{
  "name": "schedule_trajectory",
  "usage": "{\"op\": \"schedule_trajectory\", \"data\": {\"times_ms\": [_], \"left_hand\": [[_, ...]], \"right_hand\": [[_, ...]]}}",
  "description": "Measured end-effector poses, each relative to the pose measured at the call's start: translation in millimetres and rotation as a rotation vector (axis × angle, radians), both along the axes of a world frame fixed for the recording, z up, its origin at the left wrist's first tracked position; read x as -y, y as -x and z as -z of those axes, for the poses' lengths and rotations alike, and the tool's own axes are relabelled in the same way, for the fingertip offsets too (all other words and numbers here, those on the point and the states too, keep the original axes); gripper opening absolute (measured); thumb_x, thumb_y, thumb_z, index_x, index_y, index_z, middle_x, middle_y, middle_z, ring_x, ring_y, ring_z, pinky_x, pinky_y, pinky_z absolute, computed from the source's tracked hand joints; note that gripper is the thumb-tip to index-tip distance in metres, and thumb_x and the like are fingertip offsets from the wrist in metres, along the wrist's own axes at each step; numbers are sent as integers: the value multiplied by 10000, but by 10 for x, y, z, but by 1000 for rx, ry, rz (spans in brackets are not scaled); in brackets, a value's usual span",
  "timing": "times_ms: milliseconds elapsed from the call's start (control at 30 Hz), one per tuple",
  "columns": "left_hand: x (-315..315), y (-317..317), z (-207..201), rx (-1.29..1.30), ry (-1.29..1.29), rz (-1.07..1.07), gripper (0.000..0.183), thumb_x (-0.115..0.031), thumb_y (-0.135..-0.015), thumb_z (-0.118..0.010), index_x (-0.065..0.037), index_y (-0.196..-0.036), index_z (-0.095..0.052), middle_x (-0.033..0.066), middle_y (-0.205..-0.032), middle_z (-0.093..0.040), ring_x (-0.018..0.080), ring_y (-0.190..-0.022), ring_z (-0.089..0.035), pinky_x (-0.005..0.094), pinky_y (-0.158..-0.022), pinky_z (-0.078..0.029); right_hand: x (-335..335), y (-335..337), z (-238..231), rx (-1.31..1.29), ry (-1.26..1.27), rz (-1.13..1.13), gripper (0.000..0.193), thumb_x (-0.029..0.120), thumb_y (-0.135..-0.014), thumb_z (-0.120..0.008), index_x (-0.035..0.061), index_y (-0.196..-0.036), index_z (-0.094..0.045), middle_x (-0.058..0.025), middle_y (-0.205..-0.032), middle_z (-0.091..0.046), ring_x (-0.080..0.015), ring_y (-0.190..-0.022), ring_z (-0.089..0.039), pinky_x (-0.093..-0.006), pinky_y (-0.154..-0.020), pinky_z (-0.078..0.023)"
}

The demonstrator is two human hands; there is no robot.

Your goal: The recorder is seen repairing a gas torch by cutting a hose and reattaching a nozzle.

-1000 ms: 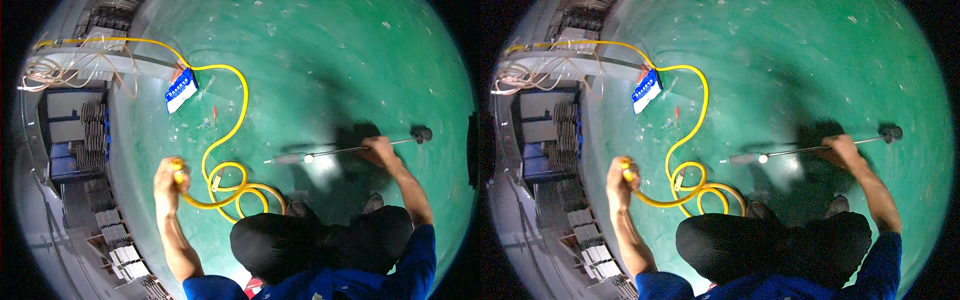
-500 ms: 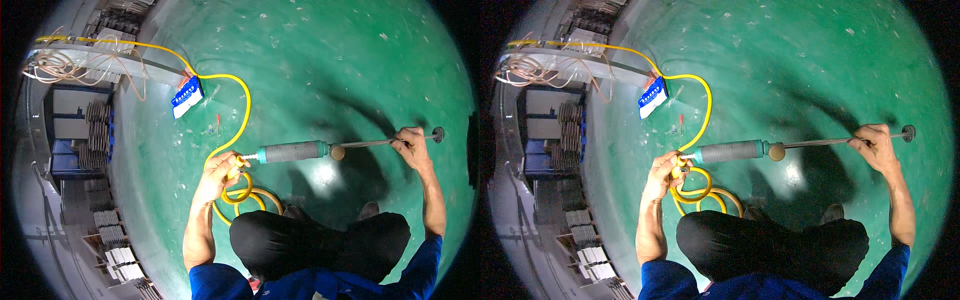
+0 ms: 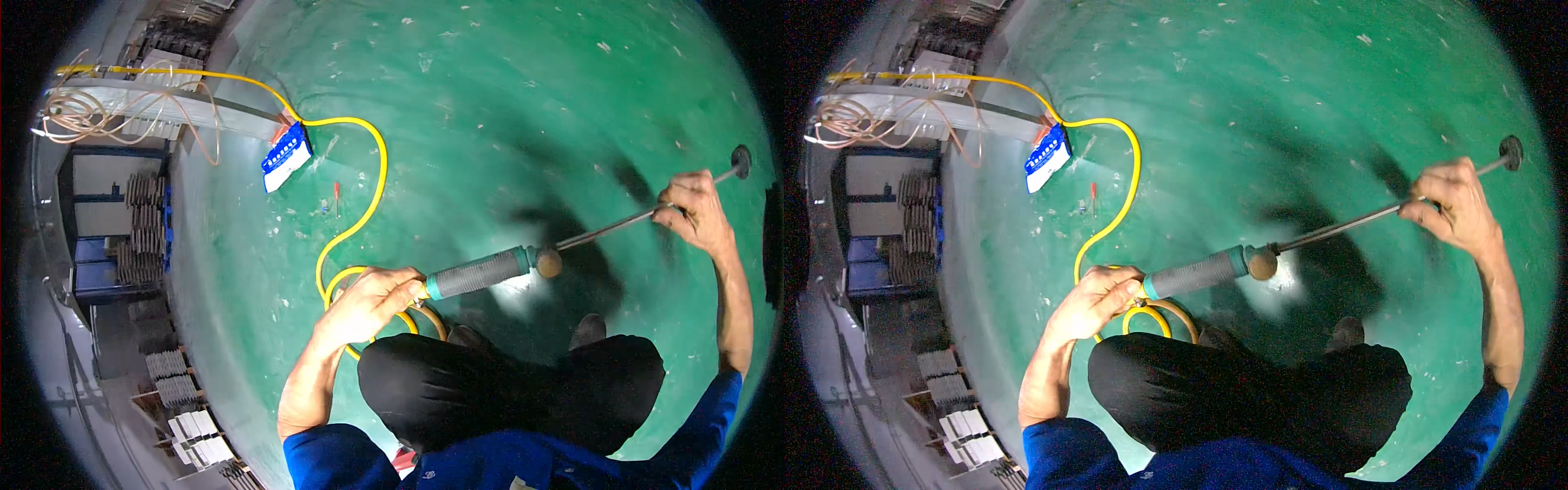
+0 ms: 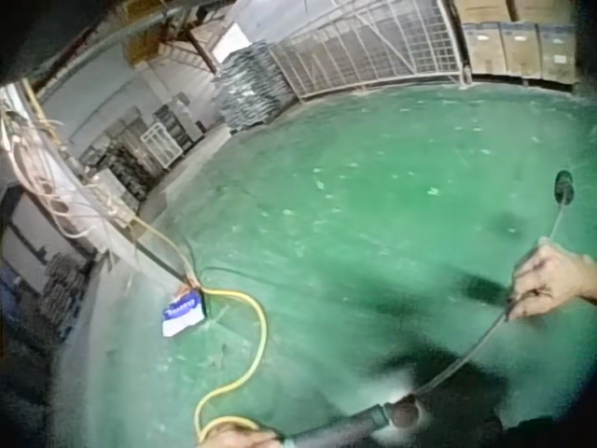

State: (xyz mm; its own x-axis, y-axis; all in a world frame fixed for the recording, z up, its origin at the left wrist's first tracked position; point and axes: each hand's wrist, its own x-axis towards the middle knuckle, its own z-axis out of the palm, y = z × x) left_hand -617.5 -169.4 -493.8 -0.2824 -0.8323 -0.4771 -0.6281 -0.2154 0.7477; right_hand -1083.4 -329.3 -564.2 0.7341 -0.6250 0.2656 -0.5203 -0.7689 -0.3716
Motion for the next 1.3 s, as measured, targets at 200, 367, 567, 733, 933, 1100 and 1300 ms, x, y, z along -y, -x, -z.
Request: {"op": "schedule_trajectory", "data": {"times_ms": [200, 367, 567, 733, 933, 1100, 1300], "left_hand": [[-63, 48, 49, -47, -128, -44, 388, -321, -1029, -436, 1, -885, -596, 43, -636, -469, 138, -592, -443, 336, -559, -391], [87, 192, 209, -244, -494, -128, 350, -353, -1028, -448, -37, -955, -579, -17, -672, -439, 77, -567, -374, 254, -496, -321], [344, 307, 208, -424, -655, -411, 218, -290, -998, -508, -73, -983, -500, 24, -649, -484, 32, -440, -316, 196, -384, -236], [347, 271, 323, -288, -587, -298, 245, -262, -981, -532, -25, -919, -546, 48, -665, -535, 57, -453, -394, 227, -405, -291], [399, 292, 438, -343, -672, -315, 313, -282, -987, -519, 17, -907, -569, 60, -650, -528, 83, -457, -421, 248, -420, -329], [437, 324, 567, -414, -828, -479, 352, -303, -1002, -484, 28, -917, -566, 64, -633, -493, 74, -437, -370, 211, -383, -280], [534, 441, 613, -414, -838, -575, 323, -301, -1004, -466, 14, -1015, -537, 74, -642, -497, 77, -426, -357, 210, -368, -271]], "right_hand": [[38, -33, -69, -110, -318, -40, 342, 321, -800, -718, 38, -671, -576, -121, -548, -487, -328, -527, -506, -426, -515, -347], [-32, -270, 29, -120, -261, -105, 336, 361, -789, -742, 55, -724, -620, -153, -576, -534, -348, -528, -535, -445, -502, -380], [-124, -724, 489, 100, -263, -120, 335, 386, -833, -704, 63, -771, -636, -141, -632, -576, -354, -623, -581, -456, -555, -425], [-25, -861, 952, 164, -269, -162, 385, 434, -869, -646, 70, -746, -617, -142, -649, -569, -364, -641, -575, -466, -575, -425], [147, -992, 1189, 130, -203, -131, 461, 509, -853, -625, 69, -719, -591, -122, -654, -568, -350, -672, -590, -463, -605, -445], [192, -1034, 1223, 244, -108, -155, 412, 470, -805, -684, 99, -980, -639, -88, -815, -603, -298, -793, -610, -437, -689, -481], [-197, -1312, 1016, 353, -21, -99, 683, 458, -754, -722, 142, -1327, -525, -77, -1012, -541, -264, -933, -541, -394, -826, -440]]}}
